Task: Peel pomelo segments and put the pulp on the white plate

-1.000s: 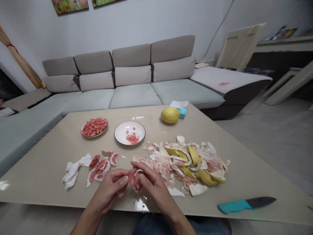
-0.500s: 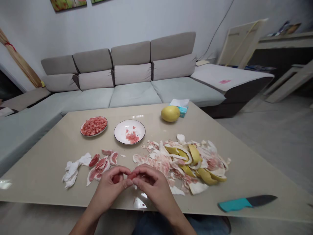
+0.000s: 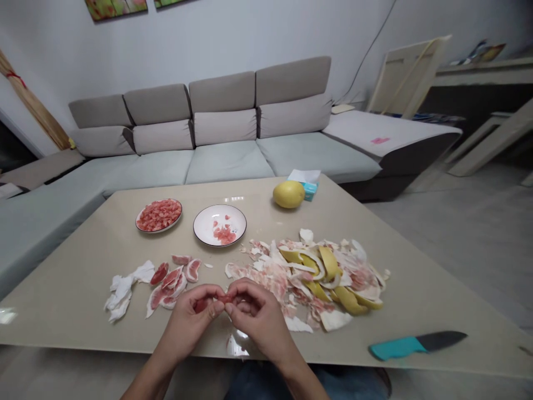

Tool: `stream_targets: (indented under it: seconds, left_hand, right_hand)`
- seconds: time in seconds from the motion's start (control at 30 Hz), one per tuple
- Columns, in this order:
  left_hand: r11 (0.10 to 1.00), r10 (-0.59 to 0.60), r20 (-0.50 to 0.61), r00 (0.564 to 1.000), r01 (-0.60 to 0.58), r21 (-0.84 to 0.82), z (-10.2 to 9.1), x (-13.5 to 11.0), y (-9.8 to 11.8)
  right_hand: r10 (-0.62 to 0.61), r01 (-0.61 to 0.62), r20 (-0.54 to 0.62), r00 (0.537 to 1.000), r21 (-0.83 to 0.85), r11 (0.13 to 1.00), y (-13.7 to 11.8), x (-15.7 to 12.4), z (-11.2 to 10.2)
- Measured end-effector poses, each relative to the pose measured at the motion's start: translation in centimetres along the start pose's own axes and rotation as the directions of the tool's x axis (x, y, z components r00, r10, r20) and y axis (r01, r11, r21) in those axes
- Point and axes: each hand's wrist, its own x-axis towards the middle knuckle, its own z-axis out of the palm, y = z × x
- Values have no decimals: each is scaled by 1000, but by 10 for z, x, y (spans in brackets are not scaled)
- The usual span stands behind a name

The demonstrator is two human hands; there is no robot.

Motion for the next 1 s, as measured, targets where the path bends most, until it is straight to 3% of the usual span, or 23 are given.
stream_targets:
  seconds: [0.13,0.27,0.53,0.67,0.8,0.9,1.0]
  left_hand:
    - [997,-18,-63,998,13,-75,6,-3,-3]
    - [998,66,-236,970,-65,12,11,-8,-5]
    - [993,119,-375,919,-104,60,20,-16,-15]
    - [997,70,-254,965,-60,47,12,-10,-12]
    - [976,141,-60,988,-129,174,0,-3,4]
    - [964,173,-65,983,-155,216,2,-4,9]
    - [989,126,-137,983,-113,99,12,-6,3]
  right_hand:
    - [-49,48,-39,998,-18,999,4,-1,4]
    - [-108,105,-104,989,-32,994,3,-4,10]
    - [-121,115,-131,984,-49,992,2,-8,15]
    - [-206,188,-117,972,-143,972,-1,-8,12]
    - [-255,236,-50,966,-245,940,-4,-5,7]
    - [-292,266,-48,955,-298,917,-1,-5,6]
    - [-346,304,-70,936,-334,892,4,-6,8]
